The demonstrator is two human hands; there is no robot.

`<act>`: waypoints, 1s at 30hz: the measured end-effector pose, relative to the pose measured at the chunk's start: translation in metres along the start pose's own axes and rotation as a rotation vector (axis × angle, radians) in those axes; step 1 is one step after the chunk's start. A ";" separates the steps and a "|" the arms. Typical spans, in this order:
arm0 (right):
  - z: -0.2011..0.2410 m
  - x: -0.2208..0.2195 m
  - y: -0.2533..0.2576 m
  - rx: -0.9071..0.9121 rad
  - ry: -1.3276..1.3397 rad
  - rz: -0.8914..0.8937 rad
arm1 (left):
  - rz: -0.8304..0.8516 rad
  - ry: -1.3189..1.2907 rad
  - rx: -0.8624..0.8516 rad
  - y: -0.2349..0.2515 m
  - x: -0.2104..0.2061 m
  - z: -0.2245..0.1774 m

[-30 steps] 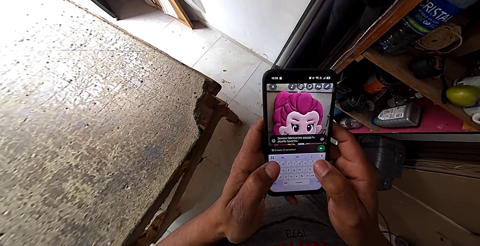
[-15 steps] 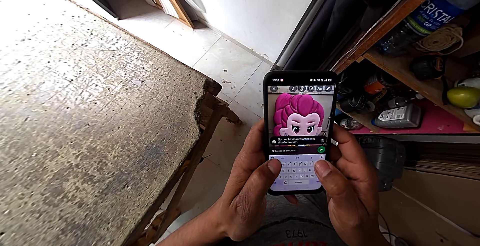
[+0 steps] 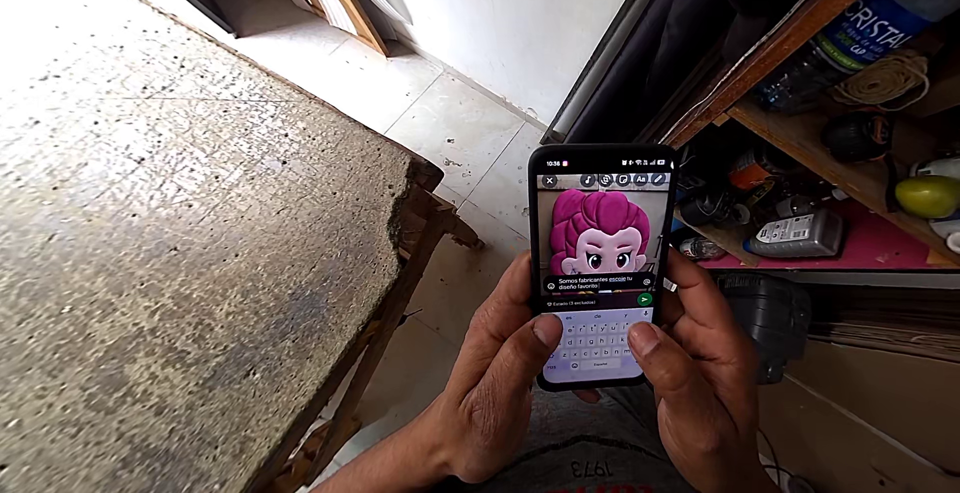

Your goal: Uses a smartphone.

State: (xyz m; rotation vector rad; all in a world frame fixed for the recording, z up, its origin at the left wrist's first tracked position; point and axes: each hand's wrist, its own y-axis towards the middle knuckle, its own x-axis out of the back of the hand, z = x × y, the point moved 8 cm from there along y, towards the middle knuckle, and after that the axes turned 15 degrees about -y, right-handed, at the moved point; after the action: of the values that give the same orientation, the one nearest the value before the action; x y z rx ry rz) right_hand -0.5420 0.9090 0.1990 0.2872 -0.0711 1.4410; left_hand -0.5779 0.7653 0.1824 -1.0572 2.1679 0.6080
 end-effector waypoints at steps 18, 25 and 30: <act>0.003 -0.001 0.001 -0.006 0.014 0.001 | 0.025 -0.030 0.010 -0.001 -0.002 0.000; 0.002 -0.001 0.001 0.000 0.134 0.069 | 0.026 -0.089 0.012 -0.001 -0.001 -0.002; -0.002 -0.004 0.000 -0.041 0.287 0.173 | 0.027 -0.158 0.019 0.002 0.001 -0.007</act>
State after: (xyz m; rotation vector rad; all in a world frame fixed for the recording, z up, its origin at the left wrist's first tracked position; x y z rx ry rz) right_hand -0.5429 0.9059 0.1964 0.0388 0.1103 1.6378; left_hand -0.5820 0.7618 0.1869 -0.9391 2.0491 0.6591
